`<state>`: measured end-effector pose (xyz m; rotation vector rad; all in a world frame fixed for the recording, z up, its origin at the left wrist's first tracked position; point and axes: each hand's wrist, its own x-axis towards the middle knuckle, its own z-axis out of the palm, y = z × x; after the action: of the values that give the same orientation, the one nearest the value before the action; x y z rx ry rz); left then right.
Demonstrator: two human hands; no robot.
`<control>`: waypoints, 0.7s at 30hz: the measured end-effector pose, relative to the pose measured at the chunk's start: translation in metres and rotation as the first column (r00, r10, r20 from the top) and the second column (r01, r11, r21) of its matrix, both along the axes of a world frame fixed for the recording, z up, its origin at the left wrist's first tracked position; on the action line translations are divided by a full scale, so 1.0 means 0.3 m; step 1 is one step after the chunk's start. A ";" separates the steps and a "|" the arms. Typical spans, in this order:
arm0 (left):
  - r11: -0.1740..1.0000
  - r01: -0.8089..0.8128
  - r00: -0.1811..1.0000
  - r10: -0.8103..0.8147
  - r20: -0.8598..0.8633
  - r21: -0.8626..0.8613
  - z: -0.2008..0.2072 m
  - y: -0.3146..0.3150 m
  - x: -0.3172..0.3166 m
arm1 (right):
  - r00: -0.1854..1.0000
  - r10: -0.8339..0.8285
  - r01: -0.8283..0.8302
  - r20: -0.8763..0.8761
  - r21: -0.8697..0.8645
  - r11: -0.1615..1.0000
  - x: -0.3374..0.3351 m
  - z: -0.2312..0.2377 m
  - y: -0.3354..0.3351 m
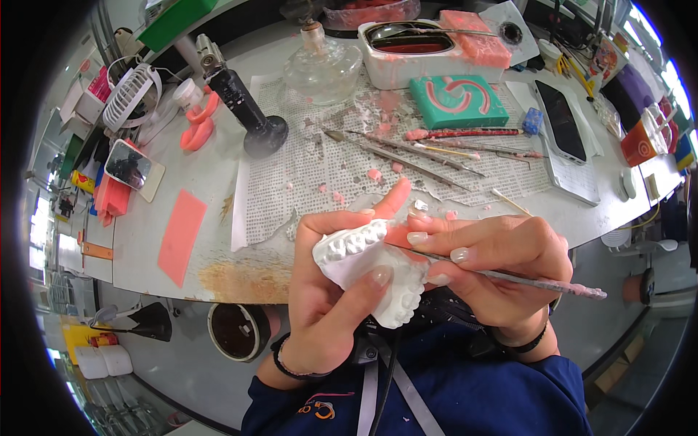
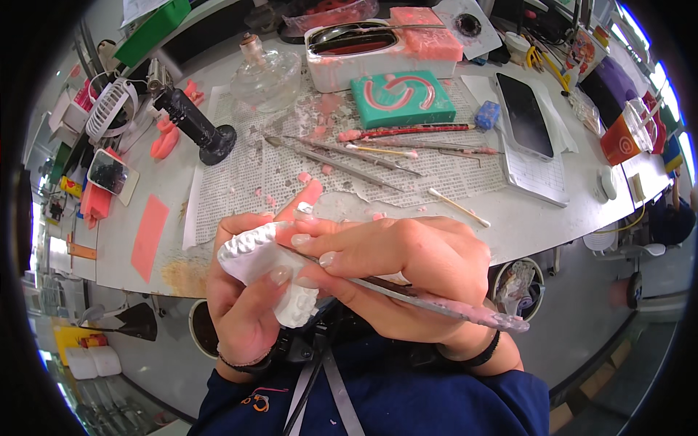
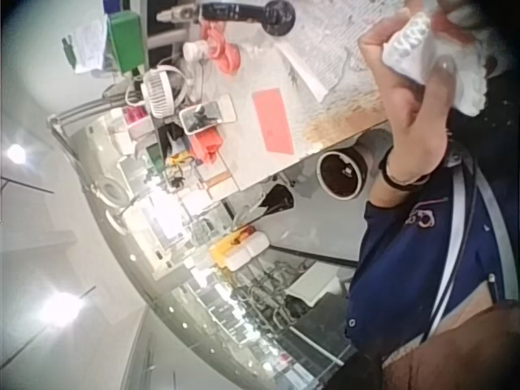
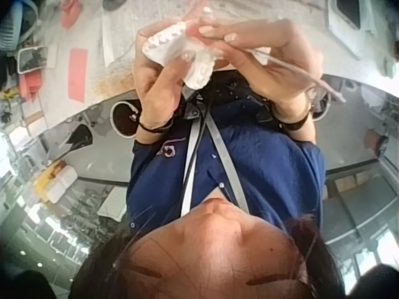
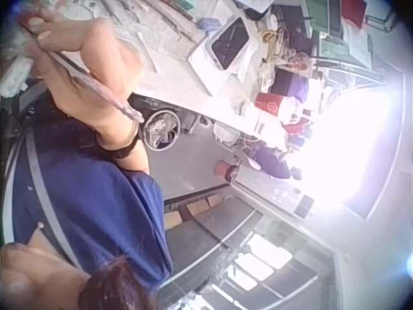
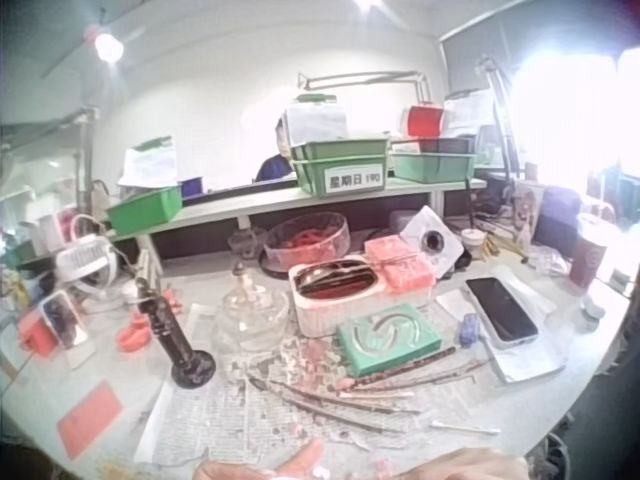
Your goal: Shaping and cleaning a dental mold or denture base using small hand tools and heat.
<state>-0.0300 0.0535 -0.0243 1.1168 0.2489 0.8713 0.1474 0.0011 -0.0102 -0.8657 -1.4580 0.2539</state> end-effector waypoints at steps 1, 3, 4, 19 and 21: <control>1.000 0.008 1.000 -0.007 -0.002 0.026 -0.005 0.005 0.002 | 1.000 0.000 0.000 0.000 0.000 1.000 0.004 0.005 -0.002; 0.998 0.015 1.000 -0.015 -0.004 0.054 -0.007 0.007 0.003 | 0.999 0.006 -0.002 0.039 -0.084 0.996 0.015 0.018 -0.010; 0.999 0.001 1.000 -0.001 -0.004 0.042 -0.007 0.004 0.005 | 0.999 0.006 -0.002 0.039 -0.083 0.997 0.021 0.022 -0.016; 0.976 -0.204 0.967 0.189 0.172 0.072 -0.045 0.010 0.046 | 0.910 0.125 -0.153 -0.396 -0.039 0.988 -0.001 0.043 -0.074; 0.898 -0.310 0.951 0.285 0.122 0.312 -0.056 0.009 0.053 | 0.991 0.128 -0.128 0.029 -0.004 0.992 0.023 0.043 -0.075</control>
<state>-0.0140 0.0562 -0.0411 1.3752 0.2215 1.2595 0.1543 -0.0215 0.0026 -0.7813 -1.5430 0.3395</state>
